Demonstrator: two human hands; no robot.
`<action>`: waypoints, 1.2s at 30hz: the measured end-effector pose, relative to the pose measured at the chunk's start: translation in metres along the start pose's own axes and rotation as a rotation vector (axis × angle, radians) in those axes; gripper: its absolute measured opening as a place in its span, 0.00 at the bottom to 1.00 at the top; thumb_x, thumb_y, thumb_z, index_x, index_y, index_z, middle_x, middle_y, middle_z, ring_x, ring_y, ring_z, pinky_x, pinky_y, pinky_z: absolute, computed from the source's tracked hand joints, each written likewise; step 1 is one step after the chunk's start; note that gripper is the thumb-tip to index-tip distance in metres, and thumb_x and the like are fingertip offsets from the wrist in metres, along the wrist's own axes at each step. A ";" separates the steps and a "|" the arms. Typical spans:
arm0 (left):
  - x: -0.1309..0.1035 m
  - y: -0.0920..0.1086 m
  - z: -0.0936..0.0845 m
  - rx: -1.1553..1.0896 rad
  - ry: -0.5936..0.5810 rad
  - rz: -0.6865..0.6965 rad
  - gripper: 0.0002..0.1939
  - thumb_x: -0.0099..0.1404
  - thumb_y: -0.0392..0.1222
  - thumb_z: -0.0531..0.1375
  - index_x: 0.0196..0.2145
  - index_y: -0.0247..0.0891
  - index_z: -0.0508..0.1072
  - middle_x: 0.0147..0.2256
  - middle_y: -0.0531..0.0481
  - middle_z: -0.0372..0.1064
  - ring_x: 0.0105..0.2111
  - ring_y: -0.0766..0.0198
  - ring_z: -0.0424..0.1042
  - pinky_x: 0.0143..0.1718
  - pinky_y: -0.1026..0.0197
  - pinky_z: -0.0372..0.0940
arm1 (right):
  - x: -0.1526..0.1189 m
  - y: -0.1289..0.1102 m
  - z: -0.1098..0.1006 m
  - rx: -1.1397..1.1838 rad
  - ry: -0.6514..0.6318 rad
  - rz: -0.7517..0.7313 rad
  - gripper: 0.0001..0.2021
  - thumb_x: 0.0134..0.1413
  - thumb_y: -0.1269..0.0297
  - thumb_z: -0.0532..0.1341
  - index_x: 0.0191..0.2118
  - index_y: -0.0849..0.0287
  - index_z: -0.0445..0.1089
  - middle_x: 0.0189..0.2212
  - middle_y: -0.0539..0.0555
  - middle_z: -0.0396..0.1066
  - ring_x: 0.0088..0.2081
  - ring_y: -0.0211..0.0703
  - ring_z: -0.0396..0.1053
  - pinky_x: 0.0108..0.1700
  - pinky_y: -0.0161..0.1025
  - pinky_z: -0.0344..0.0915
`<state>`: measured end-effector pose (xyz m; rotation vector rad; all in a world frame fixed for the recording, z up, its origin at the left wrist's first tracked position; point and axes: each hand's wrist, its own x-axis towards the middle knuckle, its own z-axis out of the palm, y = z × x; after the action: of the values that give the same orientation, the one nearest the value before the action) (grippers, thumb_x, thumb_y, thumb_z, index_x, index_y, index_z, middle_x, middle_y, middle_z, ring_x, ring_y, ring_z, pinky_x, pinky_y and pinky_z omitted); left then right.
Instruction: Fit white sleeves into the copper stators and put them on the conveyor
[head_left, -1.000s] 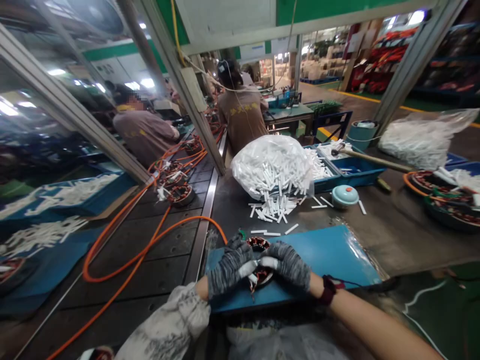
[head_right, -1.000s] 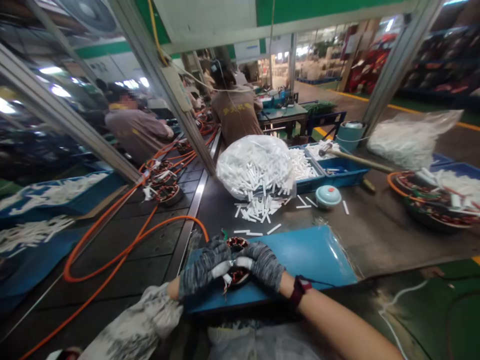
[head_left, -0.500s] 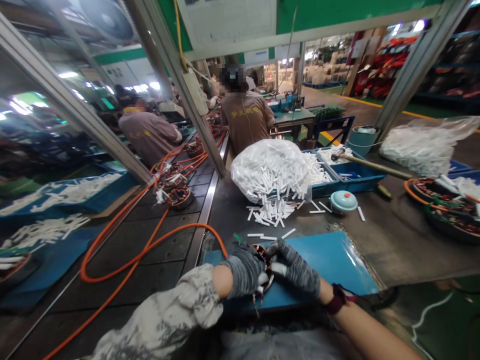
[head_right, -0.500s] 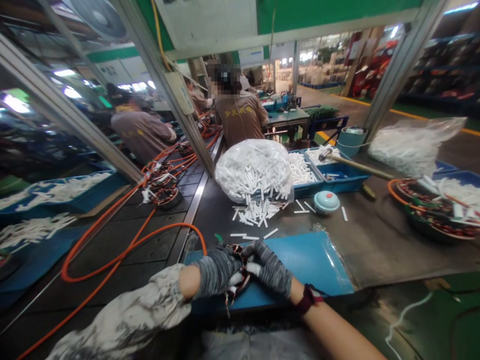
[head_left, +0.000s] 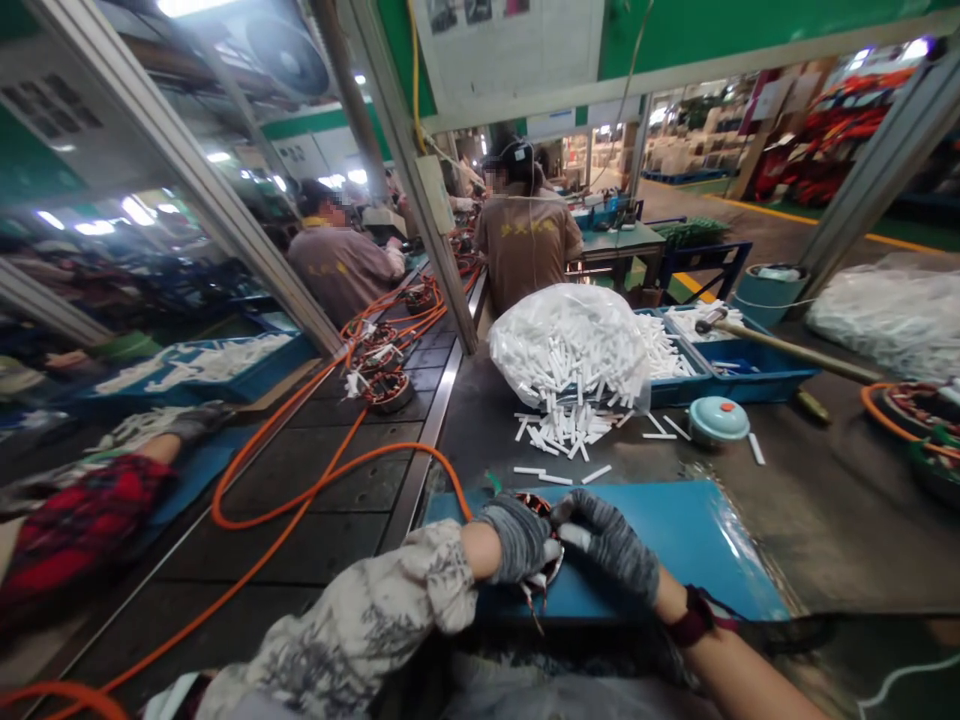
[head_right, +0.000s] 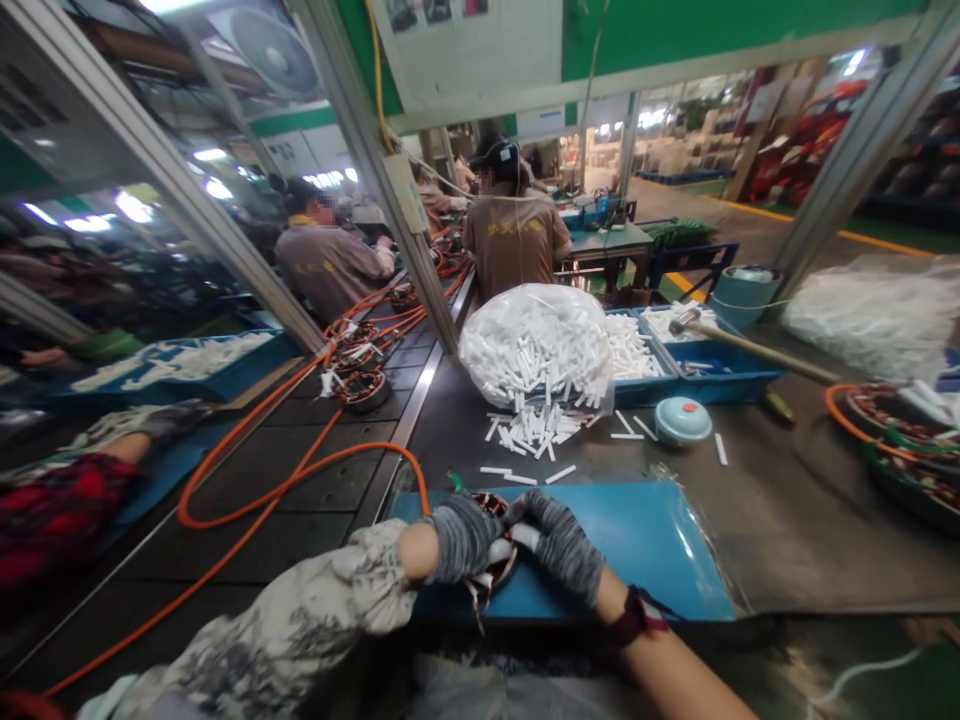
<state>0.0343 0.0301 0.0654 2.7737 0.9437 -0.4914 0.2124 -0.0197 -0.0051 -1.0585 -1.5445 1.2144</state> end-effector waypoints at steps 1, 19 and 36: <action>0.002 0.003 0.000 -0.002 -0.034 0.000 0.15 0.71 0.49 0.58 0.43 0.38 0.80 0.32 0.42 0.79 0.29 0.52 0.78 0.33 0.55 0.71 | -0.001 0.001 0.000 -0.019 0.012 -0.004 0.14 0.64 0.49 0.64 0.41 0.54 0.74 0.38 0.54 0.77 0.40 0.46 0.73 0.48 0.47 0.72; -0.015 0.004 -0.003 -0.152 -0.012 -0.134 0.19 0.71 0.53 0.59 0.51 0.43 0.79 0.41 0.43 0.80 0.38 0.51 0.79 0.40 0.54 0.73 | -0.005 0.004 -0.004 -0.098 0.059 -0.024 0.12 0.66 0.51 0.61 0.43 0.52 0.77 0.40 0.55 0.81 0.42 0.50 0.78 0.50 0.50 0.76; -0.028 -0.038 0.006 -0.592 0.626 0.020 0.12 0.64 0.42 0.67 0.45 0.40 0.81 0.50 0.43 0.75 0.53 0.52 0.75 0.58 0.48 0.69 | -0.028 -0.004 -0.007 -0.509 -0.176 -0.441 0.26 0.74 0.51 0.51 0.73 0.42 0.57 0.59 0.53 0.76 0.56 0.47 0.74 0.62 0.43 0.67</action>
<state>-0.0116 0.0430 0.0679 2.3792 0.9576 0.6109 0.2255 -0.0457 -0.0041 -0.8603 -2.1567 0.6352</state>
